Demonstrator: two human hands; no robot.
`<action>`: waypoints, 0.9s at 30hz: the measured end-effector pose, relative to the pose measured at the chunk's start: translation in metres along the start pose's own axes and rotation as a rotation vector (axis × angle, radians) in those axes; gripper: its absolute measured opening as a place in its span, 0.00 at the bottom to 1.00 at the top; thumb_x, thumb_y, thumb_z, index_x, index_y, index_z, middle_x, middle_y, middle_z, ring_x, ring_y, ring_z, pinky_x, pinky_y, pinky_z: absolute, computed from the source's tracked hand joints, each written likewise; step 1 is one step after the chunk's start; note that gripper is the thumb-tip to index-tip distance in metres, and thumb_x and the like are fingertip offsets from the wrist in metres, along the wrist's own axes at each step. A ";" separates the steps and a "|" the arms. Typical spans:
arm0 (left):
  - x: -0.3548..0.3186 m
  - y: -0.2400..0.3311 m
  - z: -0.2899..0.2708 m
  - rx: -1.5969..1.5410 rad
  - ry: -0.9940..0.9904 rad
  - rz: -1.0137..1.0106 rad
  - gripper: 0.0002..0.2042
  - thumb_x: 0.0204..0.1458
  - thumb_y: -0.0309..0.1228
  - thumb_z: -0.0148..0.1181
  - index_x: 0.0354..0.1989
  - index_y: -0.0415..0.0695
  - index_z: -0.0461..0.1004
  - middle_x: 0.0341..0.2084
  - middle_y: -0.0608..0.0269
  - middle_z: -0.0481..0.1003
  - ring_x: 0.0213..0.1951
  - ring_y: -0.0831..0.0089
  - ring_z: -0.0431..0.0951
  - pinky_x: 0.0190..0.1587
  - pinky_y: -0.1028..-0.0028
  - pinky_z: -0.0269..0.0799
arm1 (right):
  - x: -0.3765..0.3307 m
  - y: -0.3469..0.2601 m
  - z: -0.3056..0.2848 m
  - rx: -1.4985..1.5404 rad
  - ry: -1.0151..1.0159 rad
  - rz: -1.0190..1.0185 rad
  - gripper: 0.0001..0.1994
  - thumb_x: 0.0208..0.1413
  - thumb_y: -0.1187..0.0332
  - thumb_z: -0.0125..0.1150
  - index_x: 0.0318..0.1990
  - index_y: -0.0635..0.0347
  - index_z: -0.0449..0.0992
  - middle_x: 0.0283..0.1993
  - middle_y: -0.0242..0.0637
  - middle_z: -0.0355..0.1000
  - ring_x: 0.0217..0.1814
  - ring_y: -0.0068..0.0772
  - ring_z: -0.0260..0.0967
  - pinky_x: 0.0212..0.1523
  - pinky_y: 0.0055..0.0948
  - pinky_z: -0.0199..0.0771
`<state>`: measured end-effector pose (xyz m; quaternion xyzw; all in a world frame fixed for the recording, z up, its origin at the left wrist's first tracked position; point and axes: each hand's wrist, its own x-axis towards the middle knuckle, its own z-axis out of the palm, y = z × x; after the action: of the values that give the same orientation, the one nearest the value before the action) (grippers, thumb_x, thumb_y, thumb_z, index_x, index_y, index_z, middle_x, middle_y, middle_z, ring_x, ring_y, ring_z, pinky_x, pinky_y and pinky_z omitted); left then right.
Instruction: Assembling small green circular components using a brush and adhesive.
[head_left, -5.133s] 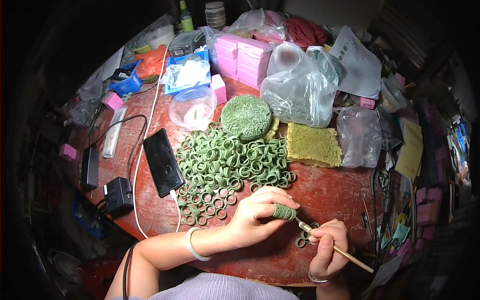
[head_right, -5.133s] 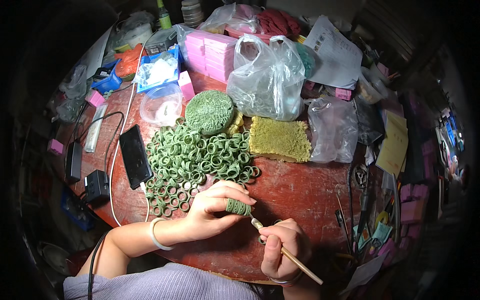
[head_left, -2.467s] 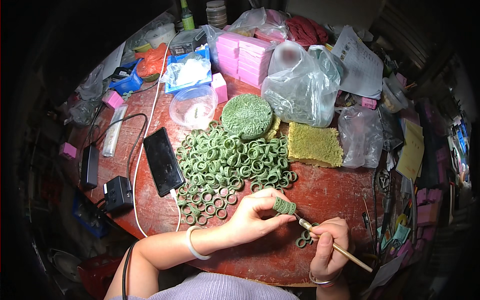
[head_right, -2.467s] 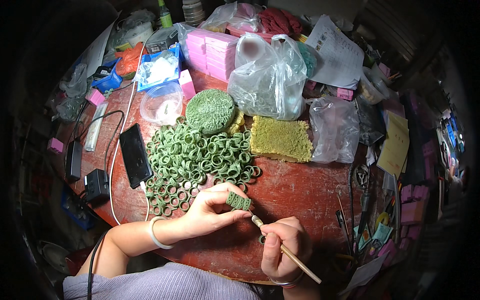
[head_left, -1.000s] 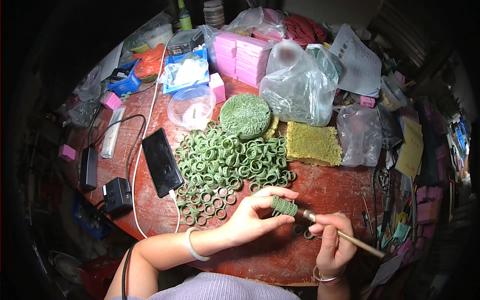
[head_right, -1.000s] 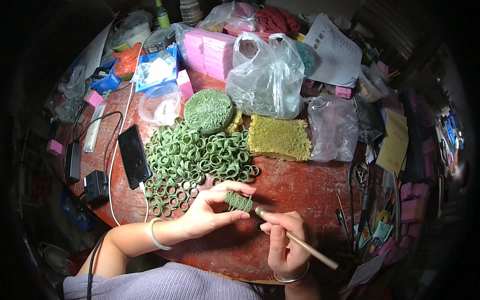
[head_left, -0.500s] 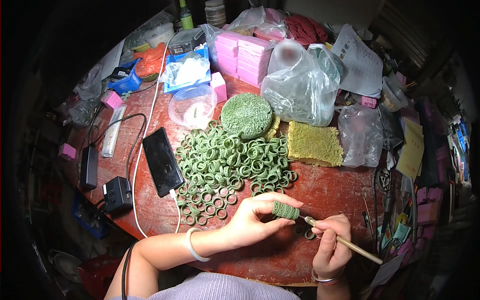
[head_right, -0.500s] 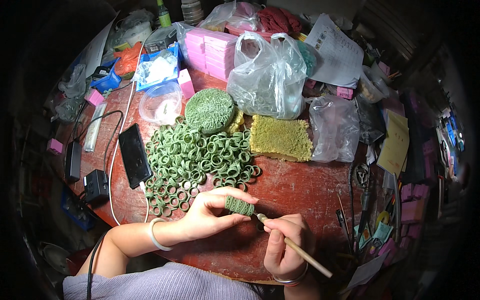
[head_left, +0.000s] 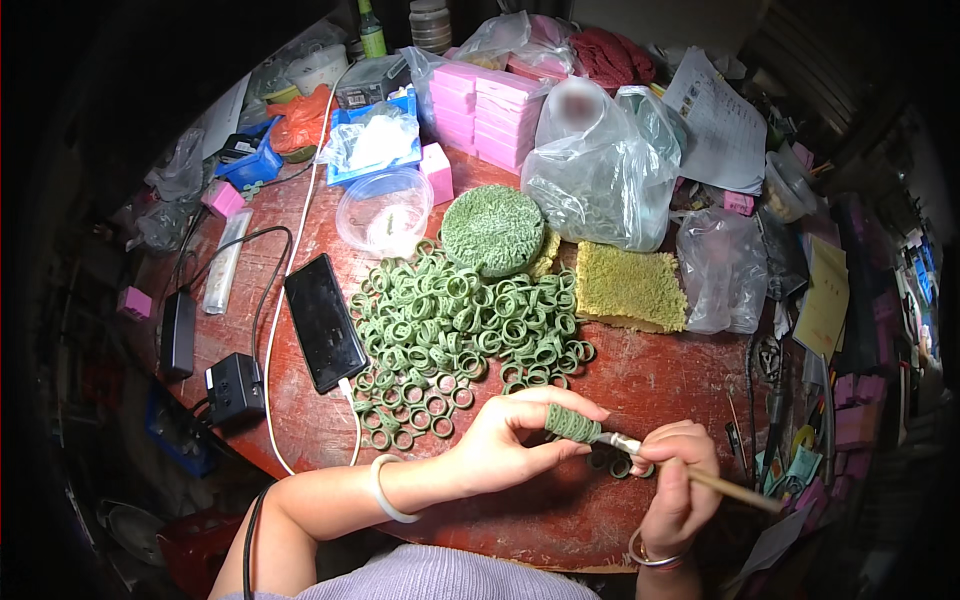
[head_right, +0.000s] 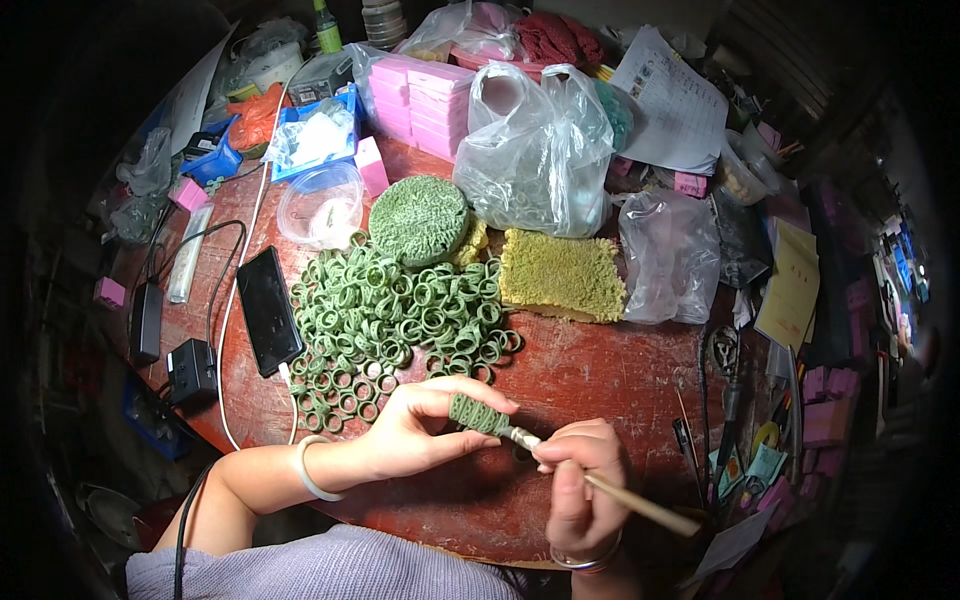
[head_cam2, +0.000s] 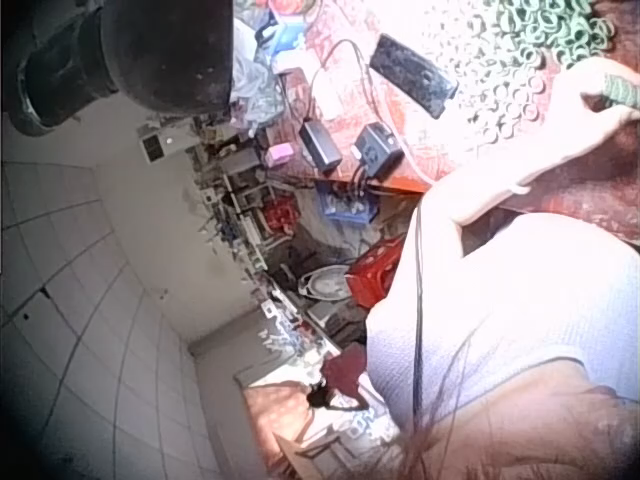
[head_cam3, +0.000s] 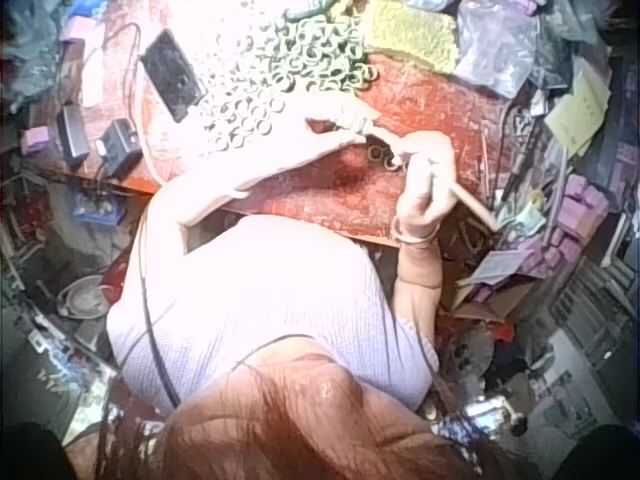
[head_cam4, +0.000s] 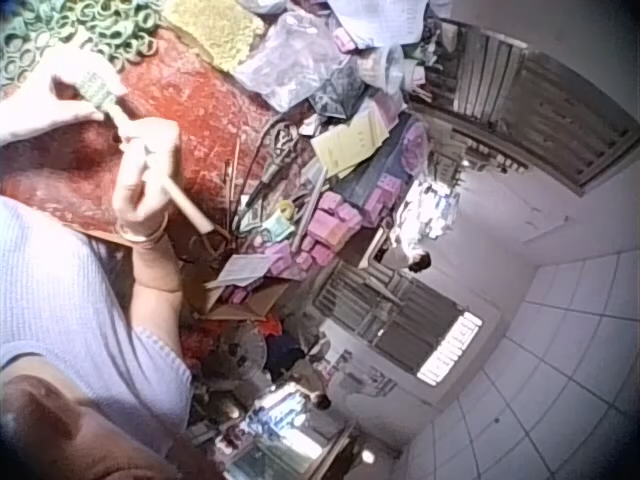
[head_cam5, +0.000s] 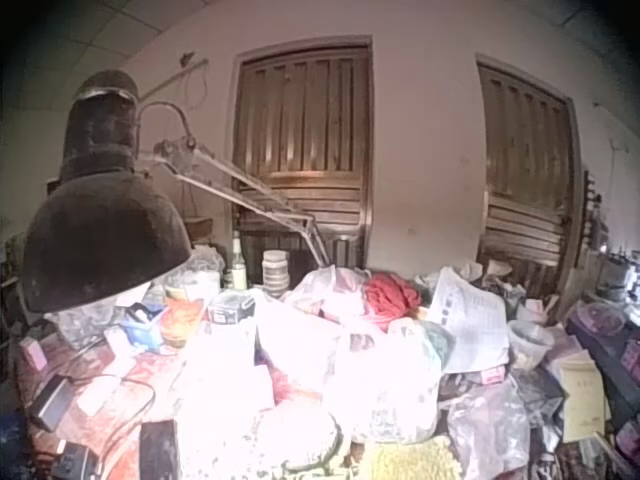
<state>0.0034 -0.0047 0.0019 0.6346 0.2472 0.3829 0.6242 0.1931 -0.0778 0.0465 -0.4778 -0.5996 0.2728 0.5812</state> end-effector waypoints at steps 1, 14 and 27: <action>0.000 0.000 0.000 0.000 0.001 0.000 0.11 0.51 0.18 0.65 0.42 0.42 0.83 0.49 0.60 0.78 0.52 0.69 0.77 0.56 0.69 0.72 | 0.003 -0.002 -0.001 0.105 -0.006 0.024 0.11 0.64 0.69 0.45 0.38 0.68 0.71 0.32 0.43 0.69 0.30 0.26 0.65 0.31 0.25 0.68; 0.000 0.001 0.001 -0.019 -0.012 0.004 0.10 0.51 0.19 0.65 0.41 0.42 0.83 0.49 0.58 0.78 0.53 0.67 0.76 0.57 0.68 0.71 | 0.002 -0.002 0.000 -0.152 -0.049 -0.025 0.09 0.62 0.69 0.44 0.36 0.66 0.69 0.32 0.41 0.65 0.29 0.24 0.60 0.30 0.21 0.63; 0.000 -0.001 0.001 -0.022 -0.019 -0.009 0.10 0.51 0.18 0.65 0.42 0.43 0.83 0.48 0.60 0.78 0.52 0.68 0.76 0.57 0.68 0.71 | 0.002 -0.004 0.000 -0.008 0.026 0.080 0.10 0.62 0.70 0.44 0.36 0.67 0.69 0.32 0.41 0.66 0.29 0.25 0.61 0.30 0.23 0.65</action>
<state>0.0044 -0.0055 0.0010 0.6302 0.2396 0.3767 0.6352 0.1925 -0.0774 0.0509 -0.5073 -0.5736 0.2872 0.5755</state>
